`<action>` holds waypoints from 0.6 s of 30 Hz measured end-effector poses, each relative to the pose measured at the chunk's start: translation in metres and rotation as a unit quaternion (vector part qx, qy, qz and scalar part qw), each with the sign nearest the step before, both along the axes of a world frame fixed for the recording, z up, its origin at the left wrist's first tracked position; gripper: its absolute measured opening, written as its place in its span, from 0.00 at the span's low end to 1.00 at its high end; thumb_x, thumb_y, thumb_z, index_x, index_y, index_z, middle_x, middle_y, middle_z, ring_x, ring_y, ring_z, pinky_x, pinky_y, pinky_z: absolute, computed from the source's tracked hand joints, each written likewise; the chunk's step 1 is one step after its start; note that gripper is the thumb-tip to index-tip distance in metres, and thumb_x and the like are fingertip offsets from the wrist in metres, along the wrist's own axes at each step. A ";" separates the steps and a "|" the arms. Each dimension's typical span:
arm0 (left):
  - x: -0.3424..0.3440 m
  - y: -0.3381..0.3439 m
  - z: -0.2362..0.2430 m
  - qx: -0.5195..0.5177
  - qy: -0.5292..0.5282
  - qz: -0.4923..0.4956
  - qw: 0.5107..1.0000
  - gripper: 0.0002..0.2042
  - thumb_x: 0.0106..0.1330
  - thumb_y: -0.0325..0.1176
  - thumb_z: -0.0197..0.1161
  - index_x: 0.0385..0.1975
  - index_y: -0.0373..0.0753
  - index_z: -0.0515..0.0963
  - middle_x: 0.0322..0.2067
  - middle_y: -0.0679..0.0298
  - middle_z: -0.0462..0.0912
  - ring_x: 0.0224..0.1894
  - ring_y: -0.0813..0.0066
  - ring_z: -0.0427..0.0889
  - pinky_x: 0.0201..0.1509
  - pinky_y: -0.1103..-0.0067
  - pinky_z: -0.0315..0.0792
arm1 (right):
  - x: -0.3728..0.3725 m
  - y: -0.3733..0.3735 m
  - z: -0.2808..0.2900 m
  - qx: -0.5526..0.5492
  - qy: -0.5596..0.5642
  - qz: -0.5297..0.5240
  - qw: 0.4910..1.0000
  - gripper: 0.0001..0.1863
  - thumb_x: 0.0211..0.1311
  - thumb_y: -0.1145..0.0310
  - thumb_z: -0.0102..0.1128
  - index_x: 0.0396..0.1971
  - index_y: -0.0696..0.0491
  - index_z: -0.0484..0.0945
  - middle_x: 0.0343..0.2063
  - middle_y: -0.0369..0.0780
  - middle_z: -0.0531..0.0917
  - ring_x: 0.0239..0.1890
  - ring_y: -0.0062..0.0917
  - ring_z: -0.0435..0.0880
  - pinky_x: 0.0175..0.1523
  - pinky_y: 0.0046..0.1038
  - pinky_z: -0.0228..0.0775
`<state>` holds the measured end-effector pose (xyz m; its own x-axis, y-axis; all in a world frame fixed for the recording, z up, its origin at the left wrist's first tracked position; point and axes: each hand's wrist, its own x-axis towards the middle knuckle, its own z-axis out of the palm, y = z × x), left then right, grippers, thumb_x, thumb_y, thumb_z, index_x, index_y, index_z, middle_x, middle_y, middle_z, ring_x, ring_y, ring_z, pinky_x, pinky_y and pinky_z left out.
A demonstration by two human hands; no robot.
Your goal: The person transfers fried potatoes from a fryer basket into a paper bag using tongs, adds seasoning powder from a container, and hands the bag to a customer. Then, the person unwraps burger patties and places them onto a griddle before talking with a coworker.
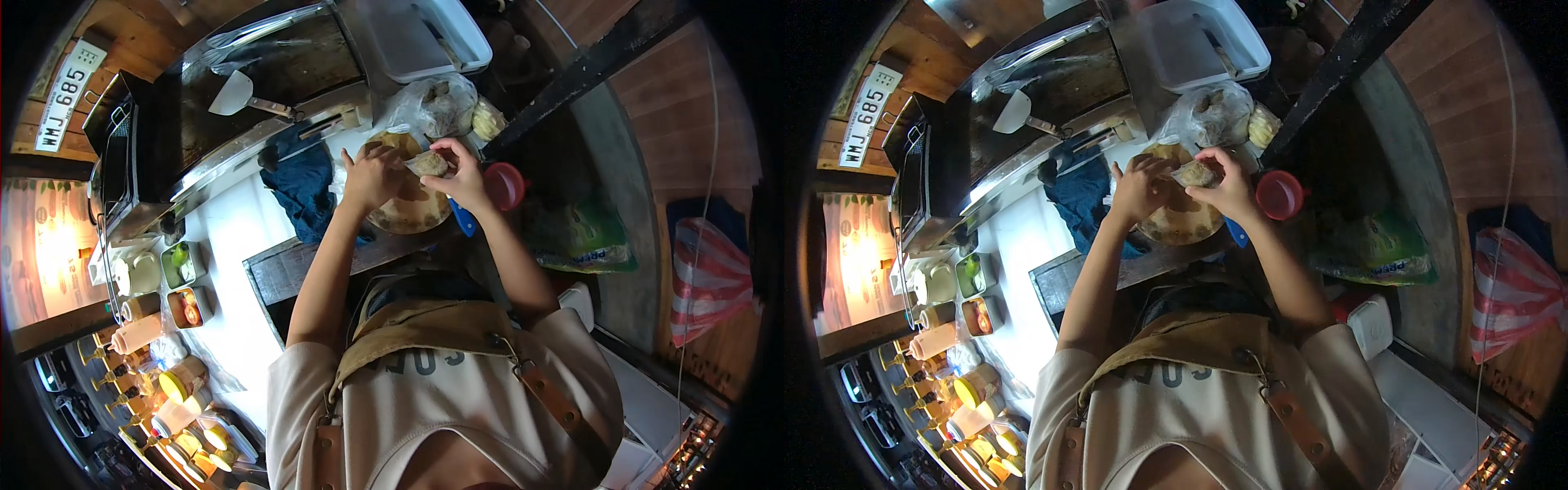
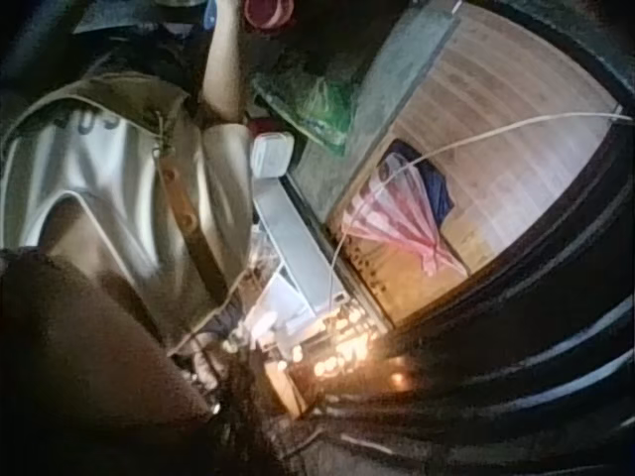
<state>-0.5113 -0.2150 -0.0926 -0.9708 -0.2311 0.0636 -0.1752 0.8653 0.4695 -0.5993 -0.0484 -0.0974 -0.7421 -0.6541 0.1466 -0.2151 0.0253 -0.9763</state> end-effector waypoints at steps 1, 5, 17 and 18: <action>0.003 0.001 0.004 0.024 0.031 -0.022 0.999 0.16 0.48 0.42 0.62 0.39 0.50 0.76 0.46 0.64 0.75 0.53 0.62 0.66 0.52 0.41 0.44 | 0.000 -0.002 0.001 -0.029 -0.026 0.012 0.999 0.26 0.38 0.79 0.66 0.42 0.55 0.67 0.37 0.34 0.72 0.41 0.17 0.72 0.46 0.19 0.64; 0.009 0.004 0.009 0.123 0.073 -0.047 0.989 0.14 0.47 0.39 0.65 0.32 0.41 0.77 0.39 0.61 0.78 0.46 0.61 0.73 0.56 0.56 0.51 | 0.010 -0.006 0.015 -0.104 -0.207 -0.003 0.973 0.25 0.40 0.78 0.65 0.43 0.55 0.67 0.37 0.35 0.73 0.42 0.19 0.72 0.47 0.24 0.65; 0.039 0.012 0.028 0.450 0.241 0.059 0.858 0.03 0.51 0.20 0.62 0.25 0.29 0.77 0.27 0.62 0.78 0.33 0.80 0.74 0.39 0.85 0.67 | 0.020 -0.015 0.040 -0.229 -0.473 0.137 0.840 0.23 0.52 0.76 0.58 0.50 0.49 0.65 0.45 0.34 0.71 0.47 0.22 0.72 0.48 0.28 0.68; 0.044 0.005 0.035 0.443 0.246 0.067 0.860 0.03 0.51 0.20 0.62 0.25 0.29 0.77 0.27 0.62 0.78 0.33 0.80 0.74 0.39 0.85 0.67 | 0.023 -0.024 0.047 -0.228 -0.475 0.148 0.837 0.23 0.52 0.76 0.58 0.50 0.49 0.65 0.45 0.34 0.71 0.47 0.22 0.72 0.48 0.28 0.68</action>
<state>-0.4675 -0.2104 -0.0574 -0.8380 -0.5077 0.1997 0.1623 0.1175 0.9797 -0.5765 -0.0719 -0.0508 -0.4810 -0.8667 -0.1325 0.7326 -0.3142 -0.6038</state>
